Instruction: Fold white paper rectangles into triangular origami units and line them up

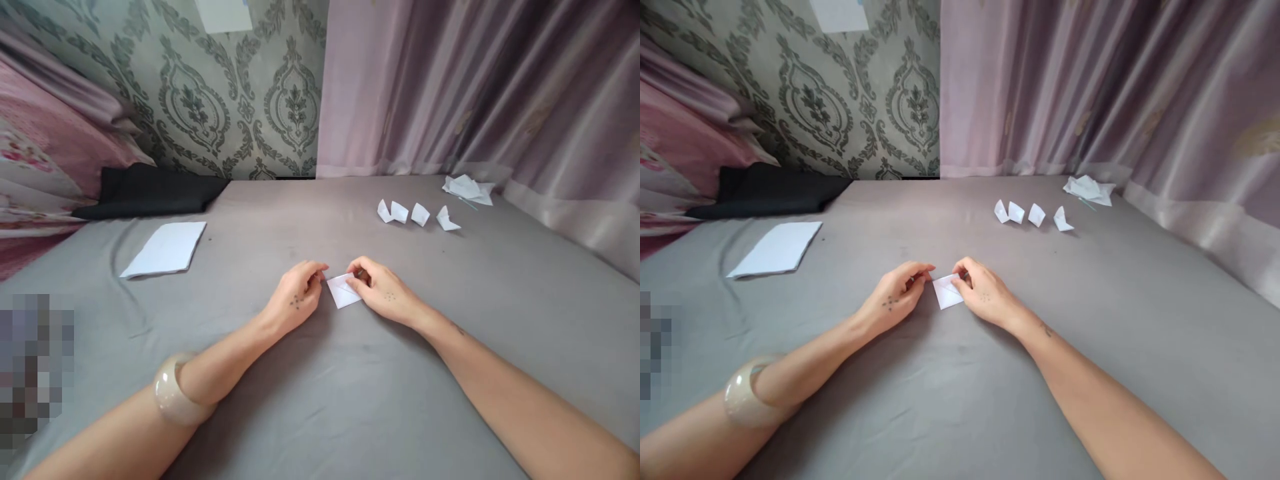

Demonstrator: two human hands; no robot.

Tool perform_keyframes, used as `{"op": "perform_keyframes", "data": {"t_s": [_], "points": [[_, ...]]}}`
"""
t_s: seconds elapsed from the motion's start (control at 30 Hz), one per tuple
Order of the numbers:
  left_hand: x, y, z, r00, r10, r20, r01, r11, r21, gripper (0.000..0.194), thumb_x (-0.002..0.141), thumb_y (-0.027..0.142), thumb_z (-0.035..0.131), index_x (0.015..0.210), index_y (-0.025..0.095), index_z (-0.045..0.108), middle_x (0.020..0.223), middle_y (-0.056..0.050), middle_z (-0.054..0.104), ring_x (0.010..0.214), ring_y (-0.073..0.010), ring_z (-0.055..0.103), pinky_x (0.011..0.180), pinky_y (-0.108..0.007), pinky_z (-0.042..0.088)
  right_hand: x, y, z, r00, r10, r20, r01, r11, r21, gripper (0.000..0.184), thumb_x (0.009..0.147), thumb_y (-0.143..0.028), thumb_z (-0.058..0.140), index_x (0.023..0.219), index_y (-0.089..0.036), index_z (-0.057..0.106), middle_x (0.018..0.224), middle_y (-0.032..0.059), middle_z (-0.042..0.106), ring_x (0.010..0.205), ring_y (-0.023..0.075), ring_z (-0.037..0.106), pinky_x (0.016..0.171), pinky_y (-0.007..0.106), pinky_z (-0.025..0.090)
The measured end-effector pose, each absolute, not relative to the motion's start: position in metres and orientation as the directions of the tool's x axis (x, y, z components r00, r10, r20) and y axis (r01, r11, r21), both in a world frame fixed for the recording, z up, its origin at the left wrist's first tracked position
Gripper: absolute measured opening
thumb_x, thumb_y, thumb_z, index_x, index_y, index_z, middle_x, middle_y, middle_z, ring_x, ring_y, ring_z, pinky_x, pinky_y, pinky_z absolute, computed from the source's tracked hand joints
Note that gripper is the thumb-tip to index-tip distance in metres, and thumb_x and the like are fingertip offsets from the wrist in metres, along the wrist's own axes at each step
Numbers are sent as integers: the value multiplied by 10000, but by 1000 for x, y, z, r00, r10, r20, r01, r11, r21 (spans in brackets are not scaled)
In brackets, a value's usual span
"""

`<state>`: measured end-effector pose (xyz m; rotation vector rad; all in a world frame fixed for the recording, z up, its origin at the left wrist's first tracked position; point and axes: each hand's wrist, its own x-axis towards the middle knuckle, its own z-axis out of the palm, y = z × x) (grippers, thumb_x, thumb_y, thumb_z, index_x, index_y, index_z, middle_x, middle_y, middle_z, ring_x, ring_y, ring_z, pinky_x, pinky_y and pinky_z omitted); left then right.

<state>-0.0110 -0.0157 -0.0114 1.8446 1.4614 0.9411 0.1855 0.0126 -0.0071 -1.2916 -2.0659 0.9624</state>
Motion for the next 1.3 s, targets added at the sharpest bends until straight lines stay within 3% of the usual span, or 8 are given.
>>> {"op": "perform_keyframes", "data": {"t_s": [0.1, 0.23, 0.43, 0.53, 0.63, 0.83, 1.1, 1.3], "points": [[-11, -13, -8, 37, 999, -17, 265, 7, 964, 380, 729, 82, 468, 1076, 140, 610, 981, -80, 666, 866, -172, 612, 758, -285, 470, 182, 10, -6, -264, 962, -75, 254, -6, -967, 157, 819, -319, 601, 897, -193, 552, 787, 11, 637, 668, 128, 613, 590, 257, 482], [-9, -12, -2, 130, 985, -110, -41, 116, 992, 406, 672, 72, 556, 1067, 132, 625, 1037, -83, 673, 979, -172, 601, 874, -284, 446, 178, 3, -1, -254, 944, -213, -74, -238, -968, 254, 768, -258, 679, 996, -173, 605, 913, 45, 684, 793, 120, 662, 749, 251, 537], [-1, -17, 2, 229, 969, -95, -79, 116, 990, 259, 748, 297, 700, 944, 132, 663, 917, -72, 692, 881, -178, 626, 840, -305, 460, 169, -8, 1, -346, 905, -249, -193, -329, -924, 242, 731, -265, 729, 932, -164, 641, 990, 58, 682, 900, 141, 666, 880, 282, 527], [-1, -17, 0, 165, 986, -23, 78, 11, 997, 194, 798, 315, 655, 882, 144, 686, 810, -48, 676, 756, -150, 603, 728, -277, 459, 168, -8, -2, -338, 922, -187, -100, -233, -967, 255, 755, -317, 697, 954, -176, 625, 998, 66, 679, 892, 169, 663, 828, 335, 535], [-5, -16, -3, 125, 964, 234, 384, -264, 885, 114, 826, 262, 630, 839, 176, 703, 795, -30, 636, 737, -139, 559, 685, -264, 436, 173, -5, -5, -212, 973, 94, 224, 142, -964, 225, 767, -298, 684, 970, -220, 629, 995, 44, 666, 895, 179, 620, 770, 342, 505], [-8, -15, -9, 383, 699, 604, 672, -660, 337, 156, 914, 204, 516, 923, 178, 670, 851, -52, 635, 795, -156, 517, 726, -278, 460, 182, -7, -6, -372, 760, 533, 600, 635, -486, 135, 877, -166, 555, 893, -218, 679, 867, 30, 641, 833, 165, 529, 757, 291, 447], [-8, -15, -9, 592, 612, 525, 747, -661, -73, 235, 917, 115, 410, 807, 142, 616, 810, -76, 614, 736, -185, 474, 669, -311, 443, 179, -12, -7, -604, 609, 514, 736, 674, 67, 246, 897, -88, 439, 853, -160, 670, 816, 65, 631, 750, 199, 497, 673, 334, 370], [-9, -20, -10, 616, 723, 314, 759, -651, 9, 282, 937, 142, 377, 826, 127, 636, 816, -94, 605, 778, -201, 511, 701, -322, 466, 181, -19, -9, -584, 734, 346, 764, 642, -73, 207, 907, -112, 469, 896, -171, 667, 871, 52, 628, 785, 182, 536, 646, 313, 383]]}}
